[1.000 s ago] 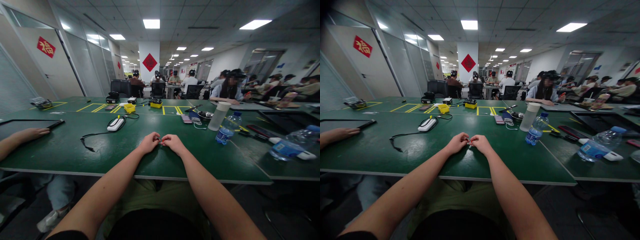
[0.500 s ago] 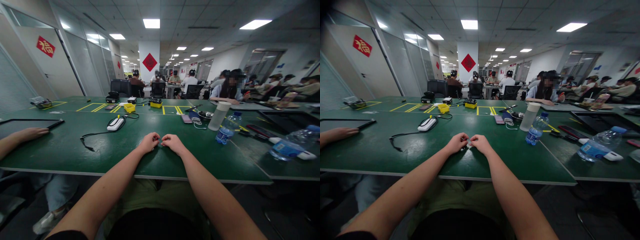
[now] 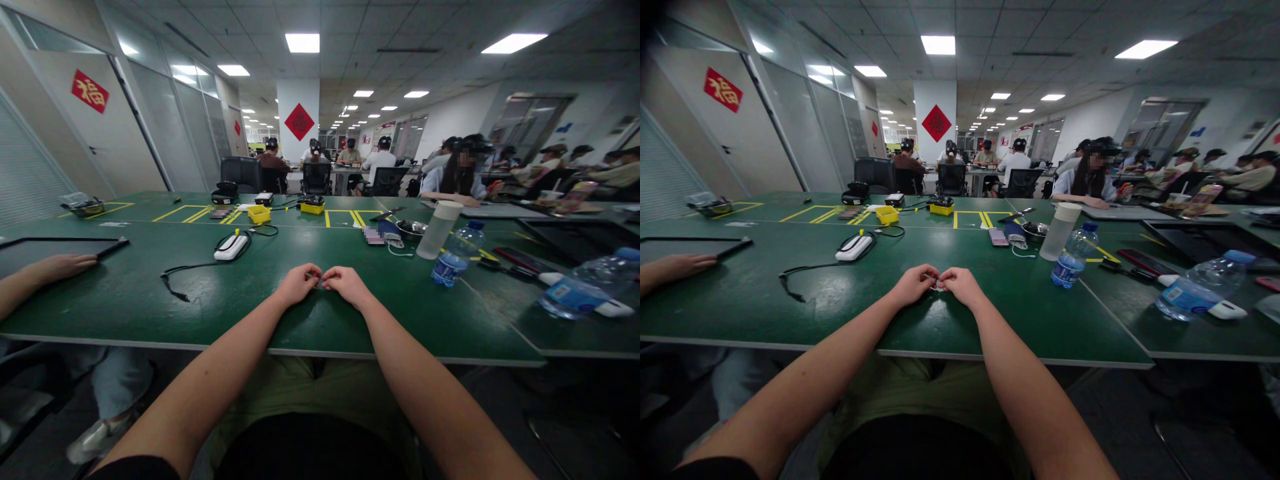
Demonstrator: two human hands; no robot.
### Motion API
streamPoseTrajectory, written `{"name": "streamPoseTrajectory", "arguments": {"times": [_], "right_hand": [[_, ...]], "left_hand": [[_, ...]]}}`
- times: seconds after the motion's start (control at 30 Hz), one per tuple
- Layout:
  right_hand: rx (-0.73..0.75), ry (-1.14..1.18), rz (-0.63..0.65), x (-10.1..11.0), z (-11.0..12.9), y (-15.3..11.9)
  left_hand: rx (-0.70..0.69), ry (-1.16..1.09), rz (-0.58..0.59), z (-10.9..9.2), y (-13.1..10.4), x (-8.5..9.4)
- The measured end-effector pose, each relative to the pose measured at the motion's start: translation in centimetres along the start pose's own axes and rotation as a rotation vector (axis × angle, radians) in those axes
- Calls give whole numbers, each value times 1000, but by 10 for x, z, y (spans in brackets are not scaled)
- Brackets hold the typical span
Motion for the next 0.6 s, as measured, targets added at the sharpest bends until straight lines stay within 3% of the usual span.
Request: {"name": "streamPoseTrajectory", "arguments": {"times": [0.33,0.6], "right_hand": [[-49,79,-65,-1,0,0],[32,-1,8,-2,1,0]], "left_hand": [[33,-102,43,8,4,-4],[29,-86,30,7,3,-3]]}}
Point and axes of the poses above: each hand's wrist, its own y-axis towards the middle knuckle, its own x-axis out of the back of the hand, z = x × y, the point moved 3 cm from there along y, towards the middle knuckle, and after that the axes turned 14 degrees about x, right-handed, at the moved point
